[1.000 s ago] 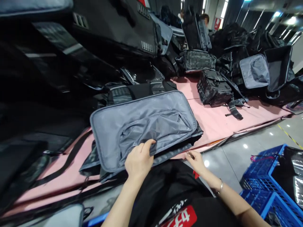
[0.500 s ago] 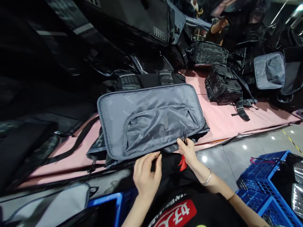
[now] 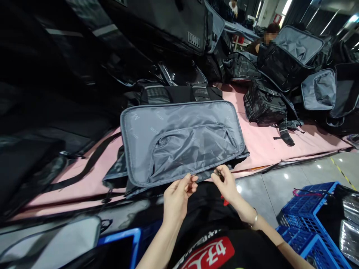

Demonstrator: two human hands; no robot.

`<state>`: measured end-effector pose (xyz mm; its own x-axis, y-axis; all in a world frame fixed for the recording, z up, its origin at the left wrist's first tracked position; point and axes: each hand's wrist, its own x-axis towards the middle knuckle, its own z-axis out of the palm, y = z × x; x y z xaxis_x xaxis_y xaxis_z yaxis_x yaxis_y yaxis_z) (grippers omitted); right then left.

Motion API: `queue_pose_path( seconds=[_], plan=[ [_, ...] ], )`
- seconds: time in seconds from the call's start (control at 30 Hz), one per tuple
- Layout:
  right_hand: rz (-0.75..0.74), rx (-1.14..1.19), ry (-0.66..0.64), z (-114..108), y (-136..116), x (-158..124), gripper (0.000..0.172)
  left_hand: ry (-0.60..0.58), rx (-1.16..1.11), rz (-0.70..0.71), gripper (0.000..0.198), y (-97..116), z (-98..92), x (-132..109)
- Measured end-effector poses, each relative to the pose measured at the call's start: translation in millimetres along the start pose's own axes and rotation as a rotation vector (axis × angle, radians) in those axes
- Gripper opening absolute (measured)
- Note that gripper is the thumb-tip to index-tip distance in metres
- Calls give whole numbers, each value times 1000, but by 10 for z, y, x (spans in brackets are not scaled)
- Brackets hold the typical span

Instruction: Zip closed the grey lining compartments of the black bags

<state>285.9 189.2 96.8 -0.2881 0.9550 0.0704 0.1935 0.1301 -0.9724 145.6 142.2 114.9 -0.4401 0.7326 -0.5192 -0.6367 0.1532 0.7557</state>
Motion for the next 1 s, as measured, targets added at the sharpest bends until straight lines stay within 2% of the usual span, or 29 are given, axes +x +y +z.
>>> queue_pose_path(
  seconds=[0.1, 0.2, 0.37, 0.7, 0.8, 1.0],
  plan=[
    [-40, -202, -73, -42, -114, -160, 17, -25, 20, 48, 40, -45, -27, -12],
    [-43, -245, -57, 8, -184, -234, 18, -36, 37, 87, 39, -73, -46, -15],
    [-88, -266, 18, 111, -183, -199, 21, -38, 58, 117, 35, -92, -49, -1],
    [-177, -465, 44, 110, -206, -178, 20, -28, 79, 139, 33, -135, -74, 36],
    [-152, -391, 111, 130, -127, -181, 19, -23, 57, 132, 33, -133, -57, 26],
    [35, 62, 177, 275, 86, -174, 19, -29, 122, 138, 39, -119, -76, 19]
  ],
)
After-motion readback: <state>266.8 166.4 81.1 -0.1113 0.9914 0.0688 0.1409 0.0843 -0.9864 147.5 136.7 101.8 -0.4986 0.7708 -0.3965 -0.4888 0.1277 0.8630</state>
